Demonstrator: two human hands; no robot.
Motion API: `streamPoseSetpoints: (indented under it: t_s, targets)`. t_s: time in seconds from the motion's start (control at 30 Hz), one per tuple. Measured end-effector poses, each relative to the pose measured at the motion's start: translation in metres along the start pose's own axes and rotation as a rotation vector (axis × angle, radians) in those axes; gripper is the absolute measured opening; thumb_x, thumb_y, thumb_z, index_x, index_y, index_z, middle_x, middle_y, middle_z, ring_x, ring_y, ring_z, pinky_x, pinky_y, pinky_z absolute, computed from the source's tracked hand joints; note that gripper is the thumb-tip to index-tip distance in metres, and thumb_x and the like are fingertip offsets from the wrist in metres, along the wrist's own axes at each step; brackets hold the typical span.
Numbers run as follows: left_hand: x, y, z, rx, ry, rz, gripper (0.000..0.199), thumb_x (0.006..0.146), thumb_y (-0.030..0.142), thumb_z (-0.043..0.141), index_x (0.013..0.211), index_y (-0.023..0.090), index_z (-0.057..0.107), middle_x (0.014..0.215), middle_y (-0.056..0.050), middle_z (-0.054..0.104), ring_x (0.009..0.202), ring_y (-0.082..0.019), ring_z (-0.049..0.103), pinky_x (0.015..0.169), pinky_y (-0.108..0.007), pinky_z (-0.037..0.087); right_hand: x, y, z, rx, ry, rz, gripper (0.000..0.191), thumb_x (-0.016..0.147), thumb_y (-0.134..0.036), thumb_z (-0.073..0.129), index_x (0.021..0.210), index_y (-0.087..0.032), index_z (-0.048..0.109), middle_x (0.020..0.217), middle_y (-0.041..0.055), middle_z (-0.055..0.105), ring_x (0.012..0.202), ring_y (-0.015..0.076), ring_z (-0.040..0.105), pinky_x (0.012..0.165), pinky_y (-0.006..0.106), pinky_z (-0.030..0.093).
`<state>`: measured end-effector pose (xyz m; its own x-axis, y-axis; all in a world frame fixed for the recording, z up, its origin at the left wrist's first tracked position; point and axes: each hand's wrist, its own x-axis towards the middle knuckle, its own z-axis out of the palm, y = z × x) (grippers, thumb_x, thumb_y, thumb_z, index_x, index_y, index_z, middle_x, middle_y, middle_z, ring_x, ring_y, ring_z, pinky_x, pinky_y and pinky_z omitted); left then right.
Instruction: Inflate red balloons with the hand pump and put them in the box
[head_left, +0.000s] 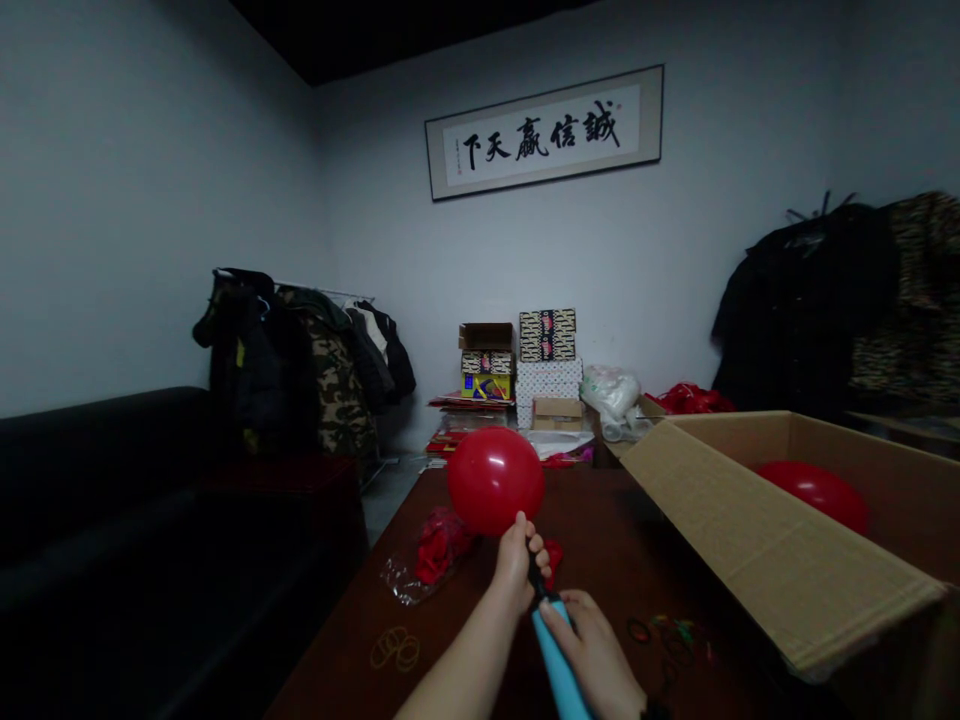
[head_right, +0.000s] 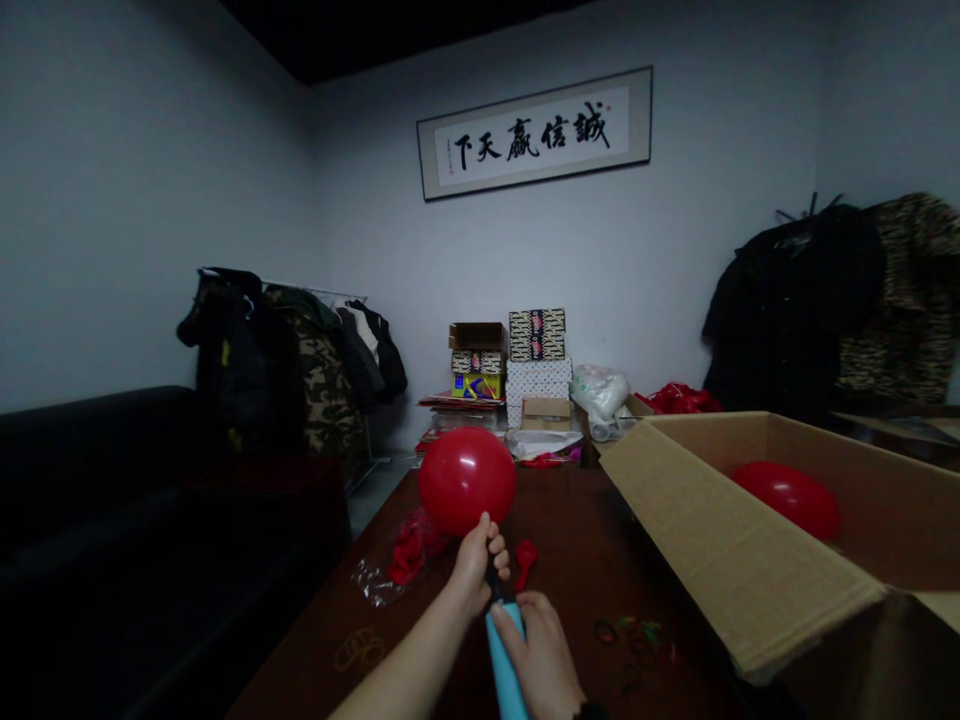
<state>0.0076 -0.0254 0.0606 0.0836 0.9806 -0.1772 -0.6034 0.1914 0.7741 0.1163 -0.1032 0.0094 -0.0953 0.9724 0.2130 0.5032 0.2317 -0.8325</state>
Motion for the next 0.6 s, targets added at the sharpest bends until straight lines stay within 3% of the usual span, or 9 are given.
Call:
streamPoseSetpoints:
  t_s: [0.47,0.6]
  targets:
    - [0.006,-0.016,-0.006,0.096,0.021,0.013,0.044,0.080,0.062,0.052,0.068,0.023,0.036,0.047,0.009,0.034,0.036,-0.007,0.030,0.039,-0.022,0.020,-0.014,-0.003,0.003,-0.078,-0.030,0.046,0.058,0.085,-0.062,0.031,0.094,-0.013,0.062,0.098,0.0153,0.063,0.096,0.0260,0.058,0.090,0.034,0.038]
    - [0.012,-0.012,-0.005,0.070,0.035,0.026,0.045,0.078,0.061,0.056,0.068,0.023,0.036,0.048,0.009,0.034,0.036,-0.007,0.029,0.040,-0.022,0.020,-0.024,0.007,0.001,-0.104,-0.054,0.051,0.058,0.085,-0.063,0.033,0.092,-0.014,0.062,0.097,0.0151,0.064,0.096,0.0263,0.059,0.090,0.034,0.039]
